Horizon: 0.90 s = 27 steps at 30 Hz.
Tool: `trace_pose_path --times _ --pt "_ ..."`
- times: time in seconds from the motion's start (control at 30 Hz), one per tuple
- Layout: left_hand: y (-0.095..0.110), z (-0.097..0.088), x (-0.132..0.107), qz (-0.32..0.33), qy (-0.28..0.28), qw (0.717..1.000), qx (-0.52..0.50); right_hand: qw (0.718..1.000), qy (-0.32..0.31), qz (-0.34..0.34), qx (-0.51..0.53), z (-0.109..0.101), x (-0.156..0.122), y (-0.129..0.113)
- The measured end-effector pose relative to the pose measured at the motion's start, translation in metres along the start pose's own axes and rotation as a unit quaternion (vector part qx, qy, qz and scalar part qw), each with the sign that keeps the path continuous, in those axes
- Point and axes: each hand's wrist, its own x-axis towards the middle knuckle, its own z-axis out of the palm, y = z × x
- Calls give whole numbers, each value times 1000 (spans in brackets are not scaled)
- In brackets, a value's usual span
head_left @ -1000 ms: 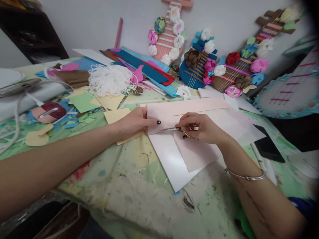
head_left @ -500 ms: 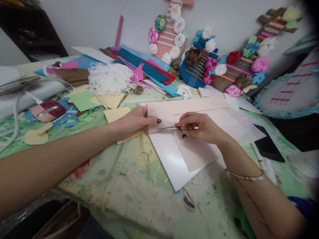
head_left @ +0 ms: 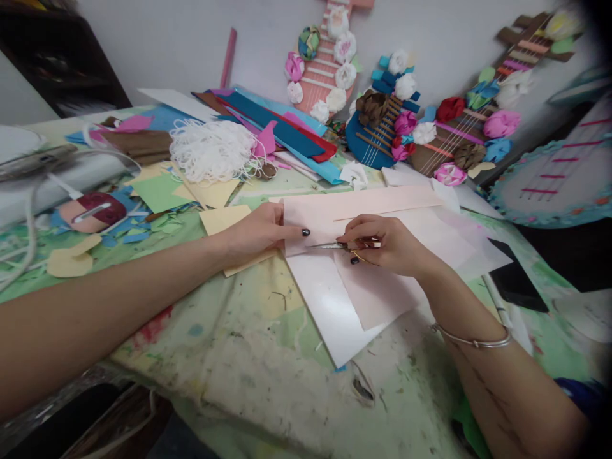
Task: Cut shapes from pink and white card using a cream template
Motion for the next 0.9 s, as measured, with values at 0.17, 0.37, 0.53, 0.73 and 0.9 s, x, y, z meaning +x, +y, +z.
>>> trace_pose_path --times 0.17,0.37,0.53,0.73,0.9 --pt "1 1 -1 -22 -6 1000 -14 1000 2 -2 -7 0 0 0" --pt "1 1 -1 -26 -8 999 -20 1000 -2 -13 -21 0 0 -1" --pt "0 0 0 -25 -15 999 -26 1000 5 5 -2 1 0 -1" --pt "1 0 0 -26 -13 999 -30 1000 8 -8 -23 1 0 -1" --pt "1 1 -1 -32 -9 999 -43 998 -10 -28 -48 0 0 1"
